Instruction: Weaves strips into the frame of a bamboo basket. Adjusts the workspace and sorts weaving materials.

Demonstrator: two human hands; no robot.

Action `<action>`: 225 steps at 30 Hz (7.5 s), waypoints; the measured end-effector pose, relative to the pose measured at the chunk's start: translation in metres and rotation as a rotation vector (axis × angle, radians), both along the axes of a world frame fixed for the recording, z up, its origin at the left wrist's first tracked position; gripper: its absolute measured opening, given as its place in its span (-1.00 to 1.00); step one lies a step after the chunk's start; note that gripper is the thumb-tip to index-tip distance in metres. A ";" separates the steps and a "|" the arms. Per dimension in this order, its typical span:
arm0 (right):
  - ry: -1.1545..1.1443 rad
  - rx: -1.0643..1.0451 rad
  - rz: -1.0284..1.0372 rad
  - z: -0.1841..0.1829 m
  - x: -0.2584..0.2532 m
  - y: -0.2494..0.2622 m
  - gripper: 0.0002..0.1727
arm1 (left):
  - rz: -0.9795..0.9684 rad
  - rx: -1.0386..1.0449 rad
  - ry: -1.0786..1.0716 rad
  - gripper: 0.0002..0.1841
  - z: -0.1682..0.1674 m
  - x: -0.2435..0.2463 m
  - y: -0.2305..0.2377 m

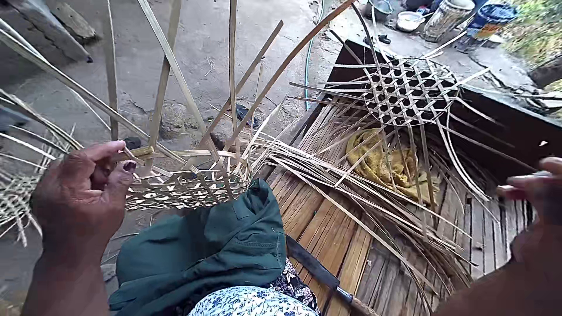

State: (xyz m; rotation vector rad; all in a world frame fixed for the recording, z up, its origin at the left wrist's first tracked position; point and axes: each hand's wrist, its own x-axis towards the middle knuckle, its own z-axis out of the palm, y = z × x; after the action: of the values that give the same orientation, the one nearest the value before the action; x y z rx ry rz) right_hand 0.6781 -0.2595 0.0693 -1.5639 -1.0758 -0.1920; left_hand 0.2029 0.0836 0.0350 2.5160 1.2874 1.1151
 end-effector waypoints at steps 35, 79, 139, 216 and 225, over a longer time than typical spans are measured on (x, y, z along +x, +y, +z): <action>-0.231 -0.330 0.896 -0.078 -0.212 0.148 -0.72 | 0.036 0.017 0.087 -0.03 0.014 -0.001 -0.058; -0.709 -0.345 0.628 0.024 -0.281 0.239 -0.67 | -0.260 -0.461 -0.032 -0.63 0.062 -0.015 -0.044; 0.740 -0.287 1.358 -0.040 -0.227 0.305 -0.85 | -0.280 -0.396 -0.352 -0.86 0.016 -0.014 -0.008; -0.651 -0.322 0.633 0.017 -0.257 0.218 -0.72 | -0.252 -0.503 -0.248 -0.77 0.058 0.006 -0.053; -0.545 -0.509 0.620 0.020 -0.250 0.227 -0.56 | -0.426 -0.226 -0.514 -0.84 0.028 0.012 -0.065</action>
State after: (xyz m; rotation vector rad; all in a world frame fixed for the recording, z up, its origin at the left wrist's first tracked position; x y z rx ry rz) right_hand 0.4284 -0.0327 0.0888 -1.5626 -2.1151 0.1010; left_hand 0.2152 0.0187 0.0633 2.0119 0.6622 1.2976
